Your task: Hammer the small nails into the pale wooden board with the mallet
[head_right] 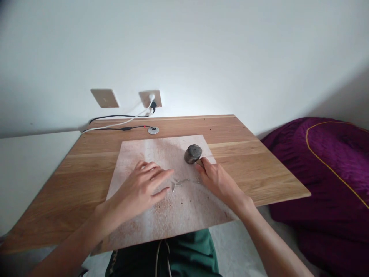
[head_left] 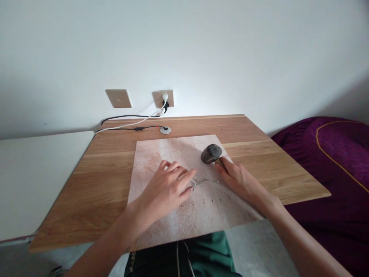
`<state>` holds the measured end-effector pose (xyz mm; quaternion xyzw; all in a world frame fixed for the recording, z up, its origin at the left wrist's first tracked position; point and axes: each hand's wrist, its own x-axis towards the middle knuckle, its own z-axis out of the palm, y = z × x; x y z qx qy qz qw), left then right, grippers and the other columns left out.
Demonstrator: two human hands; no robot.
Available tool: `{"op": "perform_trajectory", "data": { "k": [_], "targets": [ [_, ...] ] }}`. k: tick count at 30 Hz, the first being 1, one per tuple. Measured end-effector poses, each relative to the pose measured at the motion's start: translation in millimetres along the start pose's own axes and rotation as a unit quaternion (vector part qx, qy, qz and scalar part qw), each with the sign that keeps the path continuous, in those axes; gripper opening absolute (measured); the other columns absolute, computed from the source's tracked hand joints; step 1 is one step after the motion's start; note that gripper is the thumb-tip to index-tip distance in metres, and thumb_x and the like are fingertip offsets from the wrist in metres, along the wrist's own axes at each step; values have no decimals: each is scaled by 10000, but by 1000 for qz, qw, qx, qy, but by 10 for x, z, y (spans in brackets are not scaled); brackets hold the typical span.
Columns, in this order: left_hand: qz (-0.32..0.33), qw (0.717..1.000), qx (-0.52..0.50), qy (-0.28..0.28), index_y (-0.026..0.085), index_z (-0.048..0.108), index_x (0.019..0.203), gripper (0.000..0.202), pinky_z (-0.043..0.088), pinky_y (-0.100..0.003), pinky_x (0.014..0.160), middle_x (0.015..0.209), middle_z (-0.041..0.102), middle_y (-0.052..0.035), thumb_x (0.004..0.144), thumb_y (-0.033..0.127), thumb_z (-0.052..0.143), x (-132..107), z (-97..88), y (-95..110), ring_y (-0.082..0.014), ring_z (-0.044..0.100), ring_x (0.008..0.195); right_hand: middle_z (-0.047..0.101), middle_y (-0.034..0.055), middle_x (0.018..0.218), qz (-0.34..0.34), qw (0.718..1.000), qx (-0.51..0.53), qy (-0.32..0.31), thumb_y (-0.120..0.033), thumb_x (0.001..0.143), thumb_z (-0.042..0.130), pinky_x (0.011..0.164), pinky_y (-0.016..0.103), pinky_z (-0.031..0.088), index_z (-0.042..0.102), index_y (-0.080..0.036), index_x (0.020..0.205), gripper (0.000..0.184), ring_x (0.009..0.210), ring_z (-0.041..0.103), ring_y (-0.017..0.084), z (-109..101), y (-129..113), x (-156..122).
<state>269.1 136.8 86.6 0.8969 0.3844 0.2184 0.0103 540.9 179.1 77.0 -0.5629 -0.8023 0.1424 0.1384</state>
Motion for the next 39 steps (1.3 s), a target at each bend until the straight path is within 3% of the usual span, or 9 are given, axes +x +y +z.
{"op": "perform_trajectory", "data": {
  "k": [4, 11, 16, 21, 26, 29, 32, 35, 39],
  "targets": [
    [22, 994, 89, -66, 142, 627, 1257, 289, 465, -459, 855, 932, 750, -92, 970, 168, 649, 54, 138, 219, -296, 670, 956, 693, 71, 759, -10, 1000, 9, 9, -306, 1080, 383, 629, 328, 385, 524, -230, 952, 206, 706, 698, 251, 57, 63, -2],
    [0, 988, 131, -80, 104, 658, 1219, 326, 489, -422, 833, 825, 738, -71, 907, 22, 608, 72, 246, 434, -258, 683, 832, 694, 75, 809, -21, 999, 29, 16, -330, 1082, 364, 685, 327, 406, 512, -237, 934, 229, 767, 704, 256, 77, 107, 2],
    [-57, 973, 207, -85, 70, 724, 1102, 213, 522, -423, 809, 793, 727, -116, 906, 59, 642, 212, 311, 690, -261, 685, 761, 680, 64, 794, -11, 999, 36, 8, -335, 1082, 358, 684, 321, 394, 493, -244, 932, 222, 751, 699, 250, 77, 94, 8],
    [-77, 970, 210, -92, 113, 739, 957, 86, 525, -397, 792, 806, 706, -99, 925, 101, 660, 277, 351, 743, -249, 677, 787, 704, 79, 799, -10, 999, 27, 22, -346, 1073, 374, 653, 314, 372, 503, -245, 925, 220, 734, 697, 248, 136, 154, 18],
    [-78, 991, 103, -36, 168, 729, 920, 103, 536, -432, 810, 870, 705, -61, 891, 78, 688, 175, 369, 578, -258, 680, 838, 677, 62, 750, -12, 999, 25, 18, -351, 1076, 368, 651, 316, 368, 491, -250, 913, 227, 702, 684, 249, 147, 166, 16],
    [-108, 993, 6, 42, 200, 736, 954, 155, 535, -406, 783, 859, 731, -28, 898, 66, 685, 142, 279, 316, -236, 693, 826, 659, 54, 738, -11, 999, 26, 19, -344, 1077, 366, 656, 319, 362, 487, -250, 924, 217, 712, 678, 252, 129, 150, 12],
    [-156, 978, -100, 95, 205, 734, 999, 174, 545, -369, 803, 898, 770, -10, 907, 63, 695, 174, 130, -1, -204, 719, 839, 626, 34, 704, -7, 999, 29, 13, -351, 1079, 364, 648, 322, 345, 472, -253, 918, 217, 685, 658, 243, 116, 140, 12],
    [-173, 968, -168, 66, 203, 734, 980, 204, 550, -325, 790, 898, 782, 6, 884, 27, 701, 234, 52, -223, -178, 737, 827, 613, 27, 696, 1, 999, 31, 7, -362, 1081, 365, 641, 322, 333, 460, -254, 908, 225, 668, 646, 234, 115, 137, 15],
    [-151, 975, -164, -3, 206, 736, 930, 169, 546, -321, 778, 864, 780, 9, 874, 47, 737, 285, 127, -309, -184, 736, 813, 621, 32, 711, 1, 999, 34, 10, -361, 1083, 371, 636, 318, 328, 460, -255, 910, 222, 682, 642, 231, 115, 137, 16]
  ]
}}
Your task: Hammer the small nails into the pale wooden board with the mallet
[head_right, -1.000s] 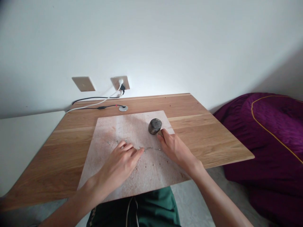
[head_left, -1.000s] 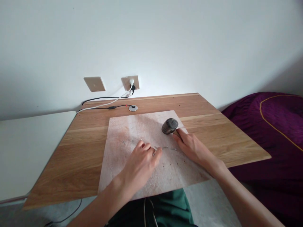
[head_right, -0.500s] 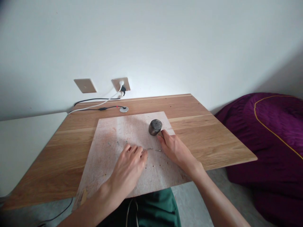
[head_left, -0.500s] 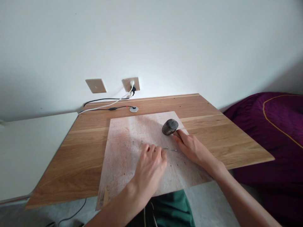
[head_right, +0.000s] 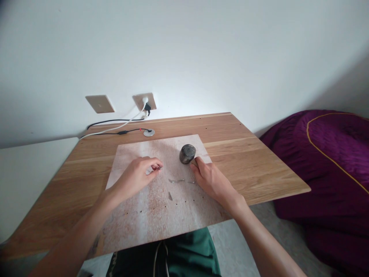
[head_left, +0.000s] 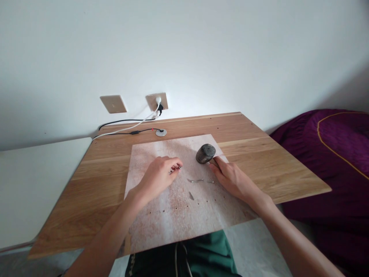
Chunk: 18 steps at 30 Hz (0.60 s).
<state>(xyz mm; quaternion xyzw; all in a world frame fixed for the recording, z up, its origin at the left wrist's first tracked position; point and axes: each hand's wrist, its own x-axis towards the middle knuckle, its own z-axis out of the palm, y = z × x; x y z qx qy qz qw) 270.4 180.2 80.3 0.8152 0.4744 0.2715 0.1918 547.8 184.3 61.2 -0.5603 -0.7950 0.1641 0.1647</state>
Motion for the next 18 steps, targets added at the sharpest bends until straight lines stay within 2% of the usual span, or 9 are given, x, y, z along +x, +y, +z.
{"op": "perform_trajectory", "data": {
  "k": [4, 7, 13, 18],
  "targets": [
    [16, 998, 47, -30, 207, 735, 911, 136, 541, -357, 812, 823, 765, 8, 881, 76, 755, 15, 97, -38, -188, 714, 773, 644, 40, 728, -4, 1000, 0, 0, -346, 1080, 374, 640, 316, 338, 482, -250, 925, 212, 688, 645, 227, 0, 11, 2],
    [24, 997, 65, -25, 208, 730, 914, 128, 532, -380, 850, 814, 757, 9, 888, 85, 754, 18, 124, -68, -187, 707, 767, 657, 47, 731, -6, 1000, -5, -1, -356, 1079, 371, 642, 317, 344, 501, -245, 929, 228, 674, 647, 223, 4, 20, 4],
    [21, 998, 48, -26, 204, 714, 916, 124, 506, -371, 817, 830, 763, 11, 894, 95, 767, 19, 141, -95, -185, 698, 767, 679, 58, 757, 1, 1000, -4, -4, -356, 1077, 367, 650, 316, 351, 517, -240, 946, 230, 717, 673, 236, 7, 13, 3],
    [49, 996, 65, -25, 194, 671, 854, 147, 490, -368, 812, 830, 749, 11, 899, 85, 759, 8, 160, -103, -187, 697, 784, 683, 59, 756, -4, 1000, -8, -1, -362, 1078, 364, 654, 318, 358, 526, -241, 938, 246, 717, 678, 241, 7, 12, 2]
  ]
}}
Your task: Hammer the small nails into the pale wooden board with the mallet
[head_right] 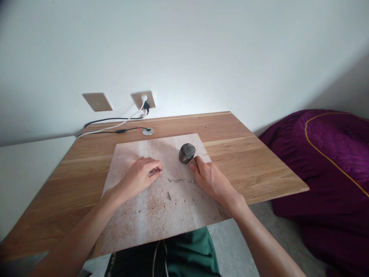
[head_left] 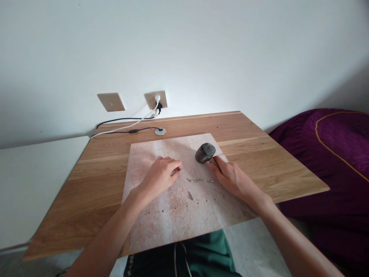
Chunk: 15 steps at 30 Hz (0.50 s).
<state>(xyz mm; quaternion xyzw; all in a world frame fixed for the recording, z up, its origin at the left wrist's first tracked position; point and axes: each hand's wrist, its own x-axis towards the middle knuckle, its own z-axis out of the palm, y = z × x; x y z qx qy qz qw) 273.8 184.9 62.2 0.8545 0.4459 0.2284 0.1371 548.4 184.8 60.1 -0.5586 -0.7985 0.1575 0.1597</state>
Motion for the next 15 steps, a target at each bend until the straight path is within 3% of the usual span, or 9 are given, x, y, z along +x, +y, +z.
{"op": "perform_trajectory", "data": {
  "k": [15],
  "targets": [
    [50, 998, 36, 24, 207, 691, 942, 89, 496, -373, 841, 891, 773, -11, 959, 120, 692, -57, 54, -50, -201, 723, 849, 684, 57, 737, 4, 1000, -8, 1, -353, 1064, 369, 644, 320, 360, 524, -248, 909, 243, 699, 671, 241, -43, -47, -1]
  ]
}}
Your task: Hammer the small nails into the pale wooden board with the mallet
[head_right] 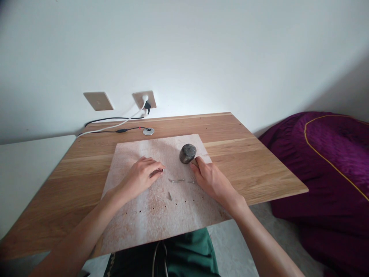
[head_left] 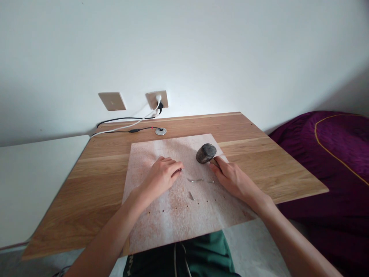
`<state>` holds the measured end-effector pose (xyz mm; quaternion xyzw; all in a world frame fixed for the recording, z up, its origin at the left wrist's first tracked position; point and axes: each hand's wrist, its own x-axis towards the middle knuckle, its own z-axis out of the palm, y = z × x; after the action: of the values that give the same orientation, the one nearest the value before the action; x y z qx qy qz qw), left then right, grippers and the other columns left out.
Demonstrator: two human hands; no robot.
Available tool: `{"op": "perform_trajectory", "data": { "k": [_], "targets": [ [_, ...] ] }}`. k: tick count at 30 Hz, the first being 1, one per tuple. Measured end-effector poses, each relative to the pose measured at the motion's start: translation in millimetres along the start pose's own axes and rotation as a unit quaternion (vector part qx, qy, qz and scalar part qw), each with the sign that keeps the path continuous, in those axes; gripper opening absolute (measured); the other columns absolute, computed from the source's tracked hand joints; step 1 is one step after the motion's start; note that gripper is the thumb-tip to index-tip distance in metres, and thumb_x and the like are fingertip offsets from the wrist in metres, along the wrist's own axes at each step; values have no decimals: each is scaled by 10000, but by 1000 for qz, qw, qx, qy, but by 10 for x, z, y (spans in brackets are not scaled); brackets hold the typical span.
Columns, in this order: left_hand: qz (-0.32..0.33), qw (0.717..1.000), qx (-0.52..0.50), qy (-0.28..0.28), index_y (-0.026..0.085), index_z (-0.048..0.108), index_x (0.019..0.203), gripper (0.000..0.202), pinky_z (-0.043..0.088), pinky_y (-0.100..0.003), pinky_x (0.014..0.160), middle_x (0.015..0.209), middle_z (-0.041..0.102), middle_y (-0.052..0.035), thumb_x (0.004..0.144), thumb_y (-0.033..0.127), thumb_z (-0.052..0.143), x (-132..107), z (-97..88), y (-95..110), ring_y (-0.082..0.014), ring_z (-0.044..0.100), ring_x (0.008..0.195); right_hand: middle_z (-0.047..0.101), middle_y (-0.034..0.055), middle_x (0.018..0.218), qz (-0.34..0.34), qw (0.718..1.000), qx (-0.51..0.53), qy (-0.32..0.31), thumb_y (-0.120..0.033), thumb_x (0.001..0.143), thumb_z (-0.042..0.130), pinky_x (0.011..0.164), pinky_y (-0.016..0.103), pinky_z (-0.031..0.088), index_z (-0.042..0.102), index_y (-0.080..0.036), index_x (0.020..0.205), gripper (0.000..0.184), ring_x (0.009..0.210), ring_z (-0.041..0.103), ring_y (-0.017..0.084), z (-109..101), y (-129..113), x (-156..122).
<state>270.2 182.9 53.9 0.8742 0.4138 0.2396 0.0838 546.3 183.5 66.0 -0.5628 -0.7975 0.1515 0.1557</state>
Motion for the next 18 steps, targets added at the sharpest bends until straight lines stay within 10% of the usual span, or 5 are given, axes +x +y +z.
{"op": "perform_trajectory", "data": {
  "k": [18],
  "targets": [
    [5, 1000, -6, 17, 204, 685, 935, 65, 445, -380, 877, 928, 774, -19, 987, 165, 684, -45, 59, -40, -202, 706, 885, 669, 42, 708, 19, 999, 29, -8, -404, 1046, 403, 638, 308, 363, 566, -241, 904, 271, 673, 670, 229, 0, 64, 22]
  ]
}}
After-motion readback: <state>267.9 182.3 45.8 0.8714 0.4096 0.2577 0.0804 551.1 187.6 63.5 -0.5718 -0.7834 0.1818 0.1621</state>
